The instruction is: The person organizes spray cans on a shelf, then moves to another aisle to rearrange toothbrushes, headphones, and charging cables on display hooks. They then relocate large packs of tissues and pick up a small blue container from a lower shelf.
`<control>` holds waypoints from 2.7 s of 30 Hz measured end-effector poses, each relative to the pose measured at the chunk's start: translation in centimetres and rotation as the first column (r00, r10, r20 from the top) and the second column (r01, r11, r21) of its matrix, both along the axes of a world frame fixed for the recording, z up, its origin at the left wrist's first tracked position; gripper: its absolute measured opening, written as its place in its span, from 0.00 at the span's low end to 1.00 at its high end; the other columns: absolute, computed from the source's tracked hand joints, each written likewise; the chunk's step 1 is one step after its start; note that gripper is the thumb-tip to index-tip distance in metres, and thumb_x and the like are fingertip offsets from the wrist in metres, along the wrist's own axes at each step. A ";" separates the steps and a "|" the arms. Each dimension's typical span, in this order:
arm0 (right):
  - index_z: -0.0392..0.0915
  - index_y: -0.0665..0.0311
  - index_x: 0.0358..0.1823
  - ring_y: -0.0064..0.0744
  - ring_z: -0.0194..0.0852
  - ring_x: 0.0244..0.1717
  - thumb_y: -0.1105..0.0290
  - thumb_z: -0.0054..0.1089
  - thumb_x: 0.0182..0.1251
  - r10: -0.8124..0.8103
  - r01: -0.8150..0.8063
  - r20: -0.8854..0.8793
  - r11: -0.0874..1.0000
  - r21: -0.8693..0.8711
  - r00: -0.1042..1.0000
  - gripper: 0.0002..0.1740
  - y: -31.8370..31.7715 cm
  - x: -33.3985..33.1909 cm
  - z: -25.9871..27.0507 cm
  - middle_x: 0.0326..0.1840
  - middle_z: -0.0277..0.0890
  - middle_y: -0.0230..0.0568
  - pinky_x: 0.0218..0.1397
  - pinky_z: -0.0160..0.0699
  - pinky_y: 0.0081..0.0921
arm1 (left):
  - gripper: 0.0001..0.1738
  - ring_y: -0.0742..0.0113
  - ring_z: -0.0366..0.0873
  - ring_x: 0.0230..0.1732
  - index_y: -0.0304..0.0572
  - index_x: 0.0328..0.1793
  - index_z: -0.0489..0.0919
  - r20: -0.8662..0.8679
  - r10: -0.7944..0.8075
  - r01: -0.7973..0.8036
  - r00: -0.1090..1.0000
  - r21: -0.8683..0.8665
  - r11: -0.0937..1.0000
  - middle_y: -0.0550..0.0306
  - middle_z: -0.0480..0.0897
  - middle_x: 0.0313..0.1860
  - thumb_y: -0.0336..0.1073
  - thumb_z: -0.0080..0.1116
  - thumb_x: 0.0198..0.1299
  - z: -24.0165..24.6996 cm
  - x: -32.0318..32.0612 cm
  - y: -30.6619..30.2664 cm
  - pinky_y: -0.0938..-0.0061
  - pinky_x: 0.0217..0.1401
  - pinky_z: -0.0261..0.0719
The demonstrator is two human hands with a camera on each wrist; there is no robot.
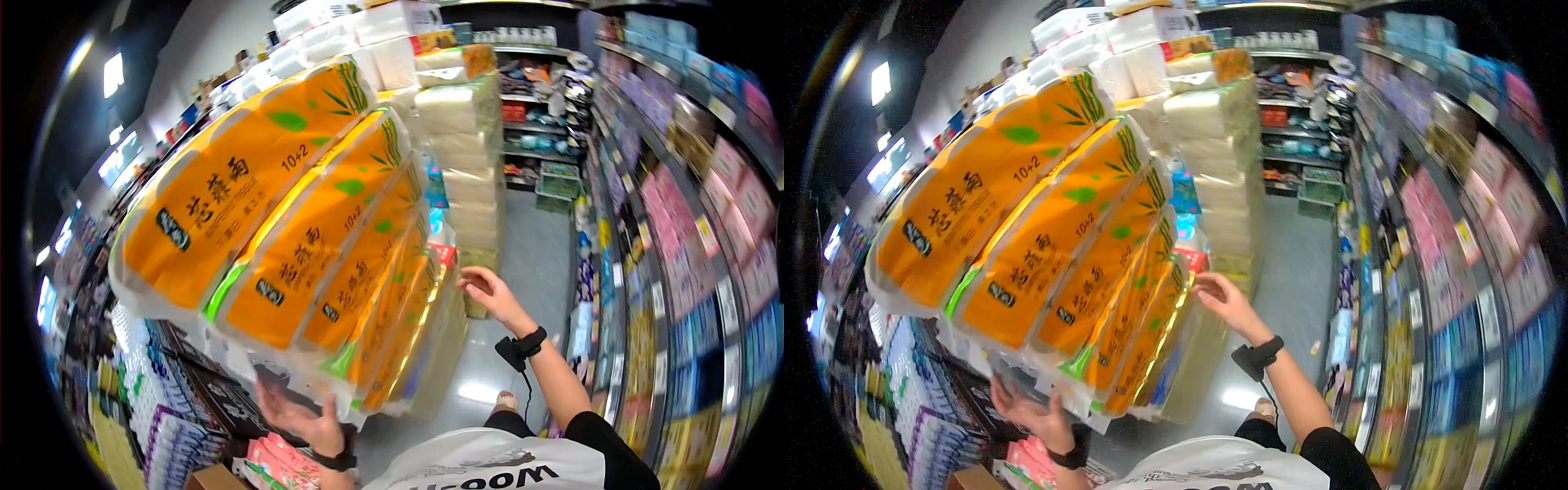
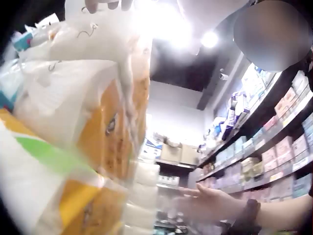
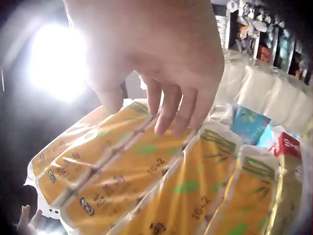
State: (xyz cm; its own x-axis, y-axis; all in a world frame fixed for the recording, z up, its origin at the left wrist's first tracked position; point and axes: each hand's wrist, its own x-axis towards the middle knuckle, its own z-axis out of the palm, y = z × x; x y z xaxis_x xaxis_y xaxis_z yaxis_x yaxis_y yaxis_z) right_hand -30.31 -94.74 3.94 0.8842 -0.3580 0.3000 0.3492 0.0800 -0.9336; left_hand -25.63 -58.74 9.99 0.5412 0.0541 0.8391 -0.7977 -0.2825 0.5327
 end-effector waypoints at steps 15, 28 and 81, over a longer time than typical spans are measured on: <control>0.57 0.64 0.69 0.38 0.55 0.72 0.63 0.75 0.49 0.366 -0.084 0.357 0.790 -0.607 0.860 0.47 -18.5 23.0 20.9 0.69 0.61 0.44 0.75 0.52 0.34 | 0.52 0.47 0.49 0.77 0.49 0.79 0.44 -0.120 0.490 -0.504 0.863 -0.238 0.830 0.48 0.52 0.77 0.38 0.61 0.49 10.9 -0.3 -2.6 0.48 0.74 0.49; 0.24 0.51 0.78 0.35 0.42 0.77 0.69 0.81 0.43 0.748 -0.534 0.316 0.646 -0.545 0.583 0.74 -13.5 32.9 24.4 0.79 0.39 0.43 0.76 0.47 0.33 | 0.53 0.58 0.71 0.63 0.39 0.72 0.54 -0.444 0.125 -0.176 0.887 -0.074 0.982 0.52 0.70 0.64 0.37 0.77 0.44 15.5 4.2 -1.3 0.66 0.67 0.67; 0.55 0.66 0.68 0.33 0.69 0.61 0.78 0.78 0.42 0.658 -0.661 -0.152 0.660 -0.358 0.738 0.51 -20.1 32.7 1.8 0.63 0.68 0.41 0.59 0.75 0.30 | 0.39 0.56 0.74 0.55 0.33 0.61 0.69 -0.575 0.502 -0.395 0.647 0.310 0.865 0.49 0.77 0.54 0.35 0.76 0.43 -5.6 3.3 -7.5 0.67 0.60 0.71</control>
State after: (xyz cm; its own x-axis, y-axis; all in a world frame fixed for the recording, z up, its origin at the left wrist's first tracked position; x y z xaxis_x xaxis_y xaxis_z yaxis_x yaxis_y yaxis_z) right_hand 2.37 -114.86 5.72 0.8486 0.4546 0.2704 0.3310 -0.0576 -0.9419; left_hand -22.34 -66.19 4.39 0.8761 0.3404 0.3415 -0.0569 -0.6303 0.7743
